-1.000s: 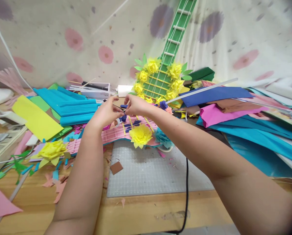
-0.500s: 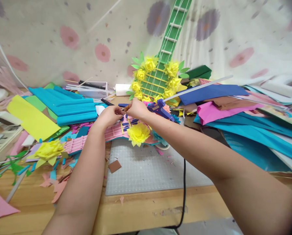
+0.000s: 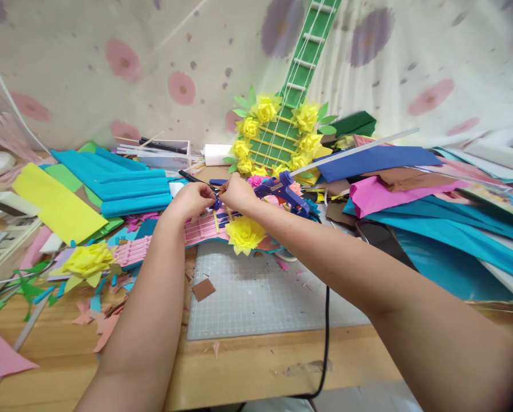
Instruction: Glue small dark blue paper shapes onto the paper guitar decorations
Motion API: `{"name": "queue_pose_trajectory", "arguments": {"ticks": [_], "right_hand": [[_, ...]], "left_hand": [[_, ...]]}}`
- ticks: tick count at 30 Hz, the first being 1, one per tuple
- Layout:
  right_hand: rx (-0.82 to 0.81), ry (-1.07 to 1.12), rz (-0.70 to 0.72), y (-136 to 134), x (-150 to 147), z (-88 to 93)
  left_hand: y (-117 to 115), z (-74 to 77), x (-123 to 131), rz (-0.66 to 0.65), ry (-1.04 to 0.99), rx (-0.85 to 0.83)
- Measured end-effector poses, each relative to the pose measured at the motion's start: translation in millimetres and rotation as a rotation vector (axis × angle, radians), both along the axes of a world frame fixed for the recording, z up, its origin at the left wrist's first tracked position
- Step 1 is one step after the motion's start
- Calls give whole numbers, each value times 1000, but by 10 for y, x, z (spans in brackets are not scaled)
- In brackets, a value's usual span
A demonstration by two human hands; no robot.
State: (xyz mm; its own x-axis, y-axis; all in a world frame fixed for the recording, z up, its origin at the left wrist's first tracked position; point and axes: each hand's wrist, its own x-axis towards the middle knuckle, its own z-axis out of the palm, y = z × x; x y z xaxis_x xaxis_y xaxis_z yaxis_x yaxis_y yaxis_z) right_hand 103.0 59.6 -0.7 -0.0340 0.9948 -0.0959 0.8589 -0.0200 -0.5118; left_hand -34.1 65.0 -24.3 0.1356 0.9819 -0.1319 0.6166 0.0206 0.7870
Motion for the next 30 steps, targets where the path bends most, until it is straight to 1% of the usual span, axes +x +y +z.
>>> {"name": "queue_pose_trajectory", "arguments": {"ticks": [6, 10, 14, 17, 20, 23, 30], "right_hand": [[-20, 8, -5, -10, -13, 9], [-52, -2, 25, 10, 10, 16], [-81, -7, 65, 34, 66, 26], [-15, -81, 78, 39, 96, 15], [65, -142, 155, 27, 96, -11], [84, -180, 203, 11, 80, -26], [105, -236, 237, 32, 41, -56]], "left_hand": [[-8, 11, -2, 1, -3, 16], [5, 2, 2, 19, 22, -17], [22, -15, 1, 18, 19, -3], [21, -17, 1, 21, 17, 0], [9, -6, 6, 28, 17, -7], [-1, 4, 11, 33, 14, -7], [-15, 24, 22, 41, 18, -6]]}}
